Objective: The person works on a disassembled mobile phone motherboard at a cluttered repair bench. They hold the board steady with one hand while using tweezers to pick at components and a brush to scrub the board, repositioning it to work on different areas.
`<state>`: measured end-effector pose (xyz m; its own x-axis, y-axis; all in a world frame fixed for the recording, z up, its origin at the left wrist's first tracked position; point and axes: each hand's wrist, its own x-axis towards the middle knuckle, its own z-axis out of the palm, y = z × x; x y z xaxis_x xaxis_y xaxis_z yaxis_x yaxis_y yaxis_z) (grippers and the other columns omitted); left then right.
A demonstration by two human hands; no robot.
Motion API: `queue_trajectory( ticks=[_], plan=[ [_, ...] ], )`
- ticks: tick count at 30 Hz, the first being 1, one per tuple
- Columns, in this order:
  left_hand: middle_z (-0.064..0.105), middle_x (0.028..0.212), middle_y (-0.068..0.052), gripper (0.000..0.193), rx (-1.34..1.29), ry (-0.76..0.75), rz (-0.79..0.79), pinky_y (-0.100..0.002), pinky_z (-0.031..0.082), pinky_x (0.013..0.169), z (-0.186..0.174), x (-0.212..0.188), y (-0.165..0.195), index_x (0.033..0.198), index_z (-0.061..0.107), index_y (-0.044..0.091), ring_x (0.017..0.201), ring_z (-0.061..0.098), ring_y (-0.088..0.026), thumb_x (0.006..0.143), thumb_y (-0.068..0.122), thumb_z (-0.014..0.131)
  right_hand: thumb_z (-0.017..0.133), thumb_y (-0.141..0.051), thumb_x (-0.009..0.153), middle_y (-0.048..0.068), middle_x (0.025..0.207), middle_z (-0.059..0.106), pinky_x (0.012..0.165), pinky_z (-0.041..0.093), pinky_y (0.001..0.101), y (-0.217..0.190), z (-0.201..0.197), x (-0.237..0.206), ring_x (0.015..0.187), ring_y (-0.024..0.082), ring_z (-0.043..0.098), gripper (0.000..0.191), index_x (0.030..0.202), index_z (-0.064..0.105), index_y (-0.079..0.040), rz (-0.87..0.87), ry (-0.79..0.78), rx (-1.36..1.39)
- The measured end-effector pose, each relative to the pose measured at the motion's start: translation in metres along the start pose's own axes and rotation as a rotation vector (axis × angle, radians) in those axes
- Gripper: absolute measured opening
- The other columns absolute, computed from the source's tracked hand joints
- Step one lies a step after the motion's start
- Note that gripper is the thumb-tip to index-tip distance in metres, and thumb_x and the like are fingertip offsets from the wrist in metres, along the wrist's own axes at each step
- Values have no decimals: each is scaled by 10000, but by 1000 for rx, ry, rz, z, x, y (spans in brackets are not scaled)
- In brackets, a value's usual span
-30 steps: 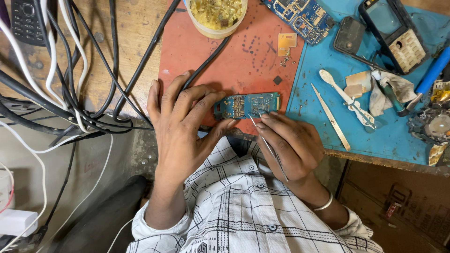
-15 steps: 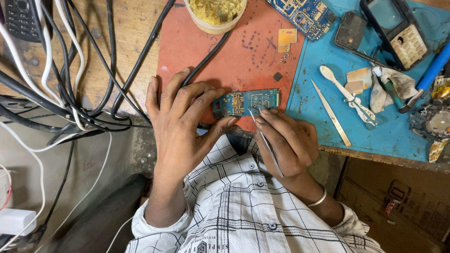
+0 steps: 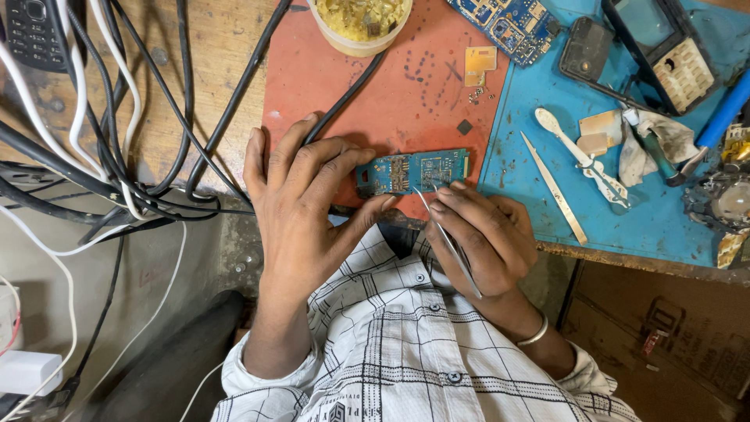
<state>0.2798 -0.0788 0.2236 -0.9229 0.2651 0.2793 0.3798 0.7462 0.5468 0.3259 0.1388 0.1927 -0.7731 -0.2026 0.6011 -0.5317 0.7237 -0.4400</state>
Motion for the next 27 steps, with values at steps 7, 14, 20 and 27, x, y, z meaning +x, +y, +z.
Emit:
queue_trajectory(
  ticks=[7, 14, 20, 27],
  plan=[
    [647, 1313, -19, 461, -8, 0, -2, -613, 148, 1253, -1, -2, 2, 1247, 719, 146, 1430, 467, -320, 900, 425, 837, 846, -1, 864, 116, 1144, 737, 889, 531, 377, -2, -2, -3, 1097, 269, 741, 250, 1086, 731, -10, 14, 17, 22],
    [648, 1310, -17, 455, 3, -5, 0, -612, 147, 1254, -1, -2, 3, 1243, 719, 148, 1433, 469, -319, 898, 420, 840, 835, 46, 873, 124, 1162, 715, 929, 590, 358, -6, -2, -4, 1043, 277, 710, 265, 1112, 726, 9, 102, 55, 52],
    [651, 1316, -18, 458, 11, -2, 10, -610, 138, 1250, 0, -2, 3, 1250, 723, 153, 1428, 468, -317, 899, 424, 838, 855, 43, 829, 114, 1142, 720, 913, 571, 378, -5, 0, 1, 1040, 268, 719, 291, 1090, 730, 11, 42, 64, 19],
    [653, 1313, -18, 466, 7, -3, 0, -600, 140, 1254, 1, -1, 2, 1247, 722, 152, 1431, 469, -317, 896, 437, 839, 854, 35, 842, 110, 1149, 716, 923, 552, 398, -3, -1, 3, 1072, 285, 726, 291, 1098, 720, 2, 15, 44, 17]
  ],
)
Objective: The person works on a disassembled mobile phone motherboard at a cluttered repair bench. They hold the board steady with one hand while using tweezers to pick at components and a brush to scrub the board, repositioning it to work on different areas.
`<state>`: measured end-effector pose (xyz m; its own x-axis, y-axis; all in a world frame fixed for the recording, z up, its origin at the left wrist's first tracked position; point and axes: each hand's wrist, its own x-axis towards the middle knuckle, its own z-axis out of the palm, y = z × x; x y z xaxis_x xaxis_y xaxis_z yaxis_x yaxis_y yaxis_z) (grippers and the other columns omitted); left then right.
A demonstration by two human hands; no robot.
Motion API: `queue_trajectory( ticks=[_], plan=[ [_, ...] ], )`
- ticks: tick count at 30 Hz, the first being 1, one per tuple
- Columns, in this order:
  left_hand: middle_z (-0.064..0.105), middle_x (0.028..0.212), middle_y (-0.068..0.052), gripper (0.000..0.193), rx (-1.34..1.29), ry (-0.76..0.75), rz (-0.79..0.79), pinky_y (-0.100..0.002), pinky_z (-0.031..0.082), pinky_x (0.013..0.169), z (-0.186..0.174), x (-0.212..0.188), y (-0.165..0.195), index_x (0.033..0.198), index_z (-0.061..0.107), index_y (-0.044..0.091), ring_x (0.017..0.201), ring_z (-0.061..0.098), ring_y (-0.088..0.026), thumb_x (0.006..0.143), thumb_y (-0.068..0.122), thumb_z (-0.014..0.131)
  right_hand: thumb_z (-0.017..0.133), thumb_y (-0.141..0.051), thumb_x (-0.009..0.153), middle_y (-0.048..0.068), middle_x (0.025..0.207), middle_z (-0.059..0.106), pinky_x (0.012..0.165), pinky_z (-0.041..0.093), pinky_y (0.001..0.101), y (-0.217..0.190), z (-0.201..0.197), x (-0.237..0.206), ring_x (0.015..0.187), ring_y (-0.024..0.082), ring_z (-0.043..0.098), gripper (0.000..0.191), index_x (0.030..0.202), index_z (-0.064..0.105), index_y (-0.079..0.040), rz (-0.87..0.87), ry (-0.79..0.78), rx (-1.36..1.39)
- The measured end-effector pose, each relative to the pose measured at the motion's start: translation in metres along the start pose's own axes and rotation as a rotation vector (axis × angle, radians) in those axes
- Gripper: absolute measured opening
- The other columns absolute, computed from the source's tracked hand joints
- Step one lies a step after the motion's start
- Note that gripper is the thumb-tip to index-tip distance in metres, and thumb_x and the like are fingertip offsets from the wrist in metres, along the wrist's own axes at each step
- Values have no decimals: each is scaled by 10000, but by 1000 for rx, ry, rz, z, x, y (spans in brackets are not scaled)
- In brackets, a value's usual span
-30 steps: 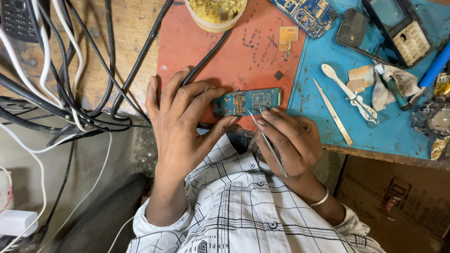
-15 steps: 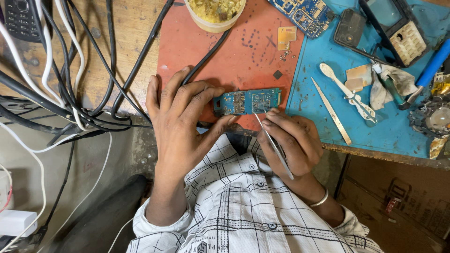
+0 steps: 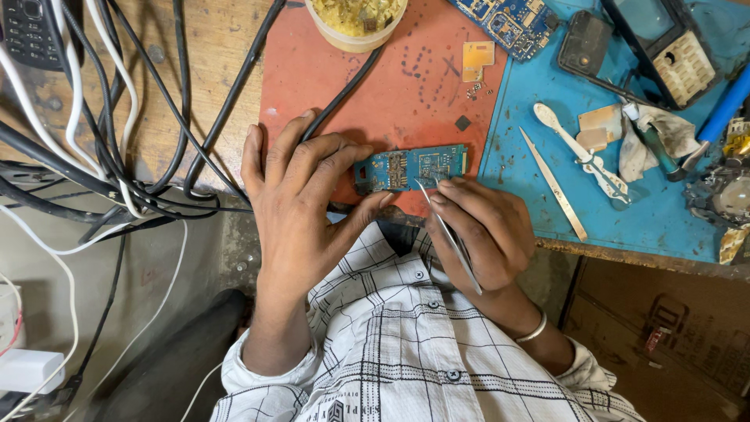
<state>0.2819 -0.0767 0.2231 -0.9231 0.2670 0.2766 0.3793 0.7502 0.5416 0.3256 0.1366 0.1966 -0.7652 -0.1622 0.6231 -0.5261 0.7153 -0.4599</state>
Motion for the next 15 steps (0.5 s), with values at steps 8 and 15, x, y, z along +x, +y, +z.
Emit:
queue_trajectory(
  ticks=[8, 15],
  plan=[
    [651, 1312, -19, 468, 2, 0, 10, -594, 141, 1256, -1, 1, 0, 1255, 727, 156, 1431, 469, -316, 897, 434, 839, 845, 58, 842, 120, 1160, 702, 932, 562, 418, -1, -1, 2, 1084, 305, 717, 300, 1109, 715, 11, 5, -13, 11],
    [653, 1304, -19, 466, 2, 7, 10, -597, 151, 1256, -1, -1, 0, 1237, 728, 155, 1424, 476, -315, 890, 441, 850, 843, 56, 866, 139, 1166, 683, 985, 601, 426, 0, -1, -7, 1092, 322, 708, 286, 1113, 700, 28, 59, 16, 33]
  ],
)
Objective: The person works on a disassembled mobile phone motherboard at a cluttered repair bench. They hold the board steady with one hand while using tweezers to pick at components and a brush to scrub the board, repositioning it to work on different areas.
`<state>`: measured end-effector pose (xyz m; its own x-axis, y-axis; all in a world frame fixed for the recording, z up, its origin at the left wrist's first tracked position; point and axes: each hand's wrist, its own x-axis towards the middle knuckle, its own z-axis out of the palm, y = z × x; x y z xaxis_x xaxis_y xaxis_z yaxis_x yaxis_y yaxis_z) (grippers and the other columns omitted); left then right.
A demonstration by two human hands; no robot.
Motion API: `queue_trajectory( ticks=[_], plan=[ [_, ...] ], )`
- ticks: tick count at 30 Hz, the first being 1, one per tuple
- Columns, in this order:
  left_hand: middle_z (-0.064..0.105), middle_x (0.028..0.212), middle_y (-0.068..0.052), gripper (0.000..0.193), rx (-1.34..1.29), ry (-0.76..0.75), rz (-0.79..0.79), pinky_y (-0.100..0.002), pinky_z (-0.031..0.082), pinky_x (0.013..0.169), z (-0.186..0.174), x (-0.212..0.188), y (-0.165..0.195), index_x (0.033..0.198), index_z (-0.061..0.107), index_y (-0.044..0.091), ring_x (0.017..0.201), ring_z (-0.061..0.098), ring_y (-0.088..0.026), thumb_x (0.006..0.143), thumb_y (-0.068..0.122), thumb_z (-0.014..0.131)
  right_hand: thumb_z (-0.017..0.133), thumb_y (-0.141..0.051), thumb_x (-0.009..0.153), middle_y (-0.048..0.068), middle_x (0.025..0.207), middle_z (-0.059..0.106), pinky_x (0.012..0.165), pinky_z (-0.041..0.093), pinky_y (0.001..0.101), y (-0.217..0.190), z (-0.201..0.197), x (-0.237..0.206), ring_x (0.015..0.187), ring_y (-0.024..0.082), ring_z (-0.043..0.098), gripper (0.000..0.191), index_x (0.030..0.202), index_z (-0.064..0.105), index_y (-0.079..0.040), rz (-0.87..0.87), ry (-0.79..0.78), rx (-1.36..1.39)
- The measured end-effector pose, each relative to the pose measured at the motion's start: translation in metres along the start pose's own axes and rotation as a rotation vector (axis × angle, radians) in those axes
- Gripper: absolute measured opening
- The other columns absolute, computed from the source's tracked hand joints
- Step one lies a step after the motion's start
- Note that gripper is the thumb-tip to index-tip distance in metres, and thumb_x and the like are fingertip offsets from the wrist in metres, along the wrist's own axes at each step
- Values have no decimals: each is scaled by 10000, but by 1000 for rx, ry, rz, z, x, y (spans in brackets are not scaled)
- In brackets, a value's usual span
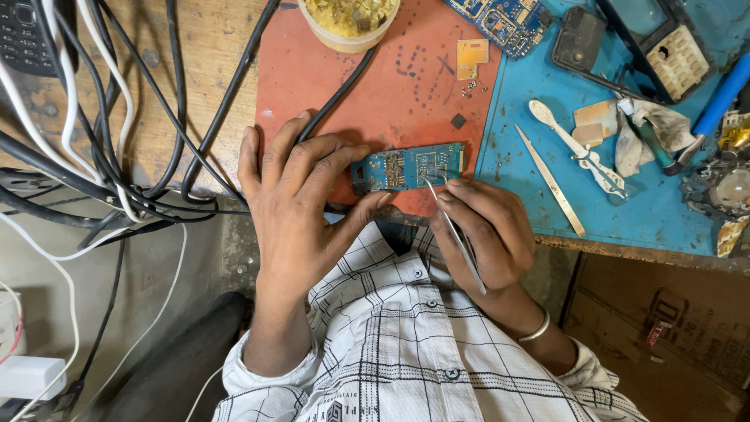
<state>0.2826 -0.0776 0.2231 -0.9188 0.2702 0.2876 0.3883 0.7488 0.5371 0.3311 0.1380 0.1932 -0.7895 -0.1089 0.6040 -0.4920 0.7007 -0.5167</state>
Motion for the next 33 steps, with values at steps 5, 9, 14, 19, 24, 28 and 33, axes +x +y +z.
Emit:
queue_trajectory(
  ticks=[5, 9, 14, 19, 24, 28, 33],
  plan=[
    [664, 1291, -25, 444, -11, 16, 11, -594, 159, 1249, -1, -4, 0, 1217, 729, 153, 1416, 485, -321, 880, 408, 862, 810, 49, 890, 131, 1166, 675, 959, 622, 396, -2, 1, -11, 1099, 299, 714, 246, 1104, 695, 10, 52, 75, 0],
    [706, 1159, -16, 380, -72, 99, 50, -608, 157, 1244, 2, -10, -2, 1119, 712, 122, 1375, 523, -318, 845, 320, 884, 717, 34, 925, 144, 1151, 630, 897, 630, 371, -1, 2, -20, 1027, 278, 708, 209, 1127, 687, -9, 75, 191, -21],
    [731, 1045, 59, 241, -144, 236, 123, -579, 117, 1311, 8, -27, -2, 1012, 675, 93, 1346, 622, -291, 881, 107, 878, 618, -61, 1082, 126, 1204, 521, 859, 632, 331, -3, -5, -30, 1005, 240, 681, 185, 1262, 654, -56, 105, 234, 48],
    [724, 1117, -143, 246, -938, 469, -160, -374, 507, 1124, 5, -48, 0, 1159, 593, 28, 1100, 753, -220, 987, 34, 770, 636, -93, 1100, 138, 1212, 544, 851, 617, 326, -4, -10, -35, 996, 240, 694, 149, 1244, 663, -64, 118, 235, 44],
    [672, 959, -139, 226, -1451, 518, -289, -360, 596, 750, -9, -57, -15, 1170, 562, -36, 854, 707, -214, 1021, -39, 732, 646, -96, 1091, 181, 1246, 589, 791, 614, 288, 0, -14, -38, 1021, 254, 720, 176, 1257, 648, -38, 131, 215, 167],
    [702, 936, -175, 174, -1500, 425, -328, -388, 606, 635, -2, -57, -10, 1135, 548, -48, 755, 732, -249, 1032, -41, 687, 677, -129, 1081, 183, 1262, 623, 807, 617, 296, -2, -17, -38, 1002, 233, 727, 193, 1253, 661, -43, 165, 213, 159],
    [704, 989, -185, 217, -1608, 332, -366, -427, 626, 703, 13, -44, 6, 1186, 543, -55, 843, 735, -275, 1009, -45, 669, 680, -146, 999, 169, 1157, 609, 789, 603, 308, -4, -20, -37, 919, 214, 703, 229, 1190, 679, -20, 168, 237, 144]
  ],
)
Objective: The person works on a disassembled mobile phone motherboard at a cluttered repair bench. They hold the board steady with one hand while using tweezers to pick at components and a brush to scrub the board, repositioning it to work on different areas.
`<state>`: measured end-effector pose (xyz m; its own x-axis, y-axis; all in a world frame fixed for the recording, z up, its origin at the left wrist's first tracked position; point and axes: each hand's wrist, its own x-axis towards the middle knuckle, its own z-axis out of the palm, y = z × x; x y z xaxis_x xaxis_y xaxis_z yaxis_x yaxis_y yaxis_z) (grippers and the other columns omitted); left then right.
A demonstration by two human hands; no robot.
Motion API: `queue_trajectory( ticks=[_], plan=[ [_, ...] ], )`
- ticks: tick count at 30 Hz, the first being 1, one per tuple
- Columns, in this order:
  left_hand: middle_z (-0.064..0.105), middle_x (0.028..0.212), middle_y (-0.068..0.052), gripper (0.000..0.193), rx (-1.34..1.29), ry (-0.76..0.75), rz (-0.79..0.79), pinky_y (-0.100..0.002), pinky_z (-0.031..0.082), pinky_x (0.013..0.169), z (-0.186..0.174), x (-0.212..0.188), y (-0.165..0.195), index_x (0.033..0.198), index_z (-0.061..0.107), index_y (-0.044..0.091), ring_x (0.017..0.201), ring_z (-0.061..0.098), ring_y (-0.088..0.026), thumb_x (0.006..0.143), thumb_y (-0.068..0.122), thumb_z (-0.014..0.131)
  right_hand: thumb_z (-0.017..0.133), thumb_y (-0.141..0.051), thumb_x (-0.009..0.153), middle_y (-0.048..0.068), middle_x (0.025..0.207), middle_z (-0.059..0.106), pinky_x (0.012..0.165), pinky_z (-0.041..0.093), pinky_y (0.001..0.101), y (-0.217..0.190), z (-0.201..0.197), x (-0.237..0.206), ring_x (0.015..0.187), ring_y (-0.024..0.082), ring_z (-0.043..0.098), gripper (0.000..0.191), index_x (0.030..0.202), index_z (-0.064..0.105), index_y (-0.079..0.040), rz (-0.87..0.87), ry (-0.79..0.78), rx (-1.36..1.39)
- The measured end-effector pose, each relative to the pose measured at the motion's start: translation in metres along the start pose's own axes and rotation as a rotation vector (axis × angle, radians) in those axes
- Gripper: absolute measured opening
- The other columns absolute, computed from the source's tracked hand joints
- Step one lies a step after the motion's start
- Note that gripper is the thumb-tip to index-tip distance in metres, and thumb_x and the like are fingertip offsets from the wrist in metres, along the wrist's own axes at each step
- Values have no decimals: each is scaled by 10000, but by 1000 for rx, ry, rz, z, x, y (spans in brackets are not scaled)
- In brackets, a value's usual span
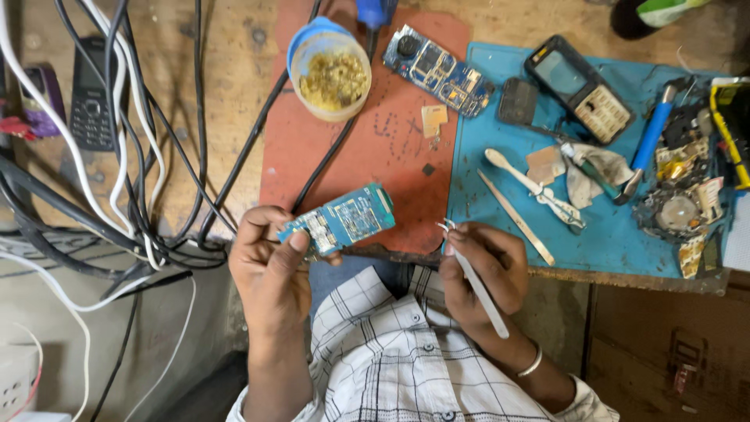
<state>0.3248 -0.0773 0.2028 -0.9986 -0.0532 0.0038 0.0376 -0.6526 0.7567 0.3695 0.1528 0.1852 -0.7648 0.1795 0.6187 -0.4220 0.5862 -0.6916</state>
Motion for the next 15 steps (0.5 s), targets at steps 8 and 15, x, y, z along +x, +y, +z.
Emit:
queue_trajectory(
  ticks=[8, 15],
  plan=[
    [665, 1202, -159, 378, 308, -65, -162, -389, 658, 797, 17, 4, -11, 1378, 560, -83, 965, 740, -222, 1018, 24, 600, 648, 42, 996, 130, 1069, 618, 760, 600, 295, 2, 4, -4, 911, 194, 721, 197, 1176, 659, -38, 0, 66, 13],
    [717, 1104, -129, 339, 607, -141, -168, -266, 580, 740, 22, 1, -11, 1303, 643, -76, 858, 706, -145, 990, 56, 646, 607, -30, 1042, 152, 1071, 732, 846, 625, 366, -1, 4, -1, 970, 269, 746, 217, 1257, 588, -33, -19, 41, 10]
  ],
)
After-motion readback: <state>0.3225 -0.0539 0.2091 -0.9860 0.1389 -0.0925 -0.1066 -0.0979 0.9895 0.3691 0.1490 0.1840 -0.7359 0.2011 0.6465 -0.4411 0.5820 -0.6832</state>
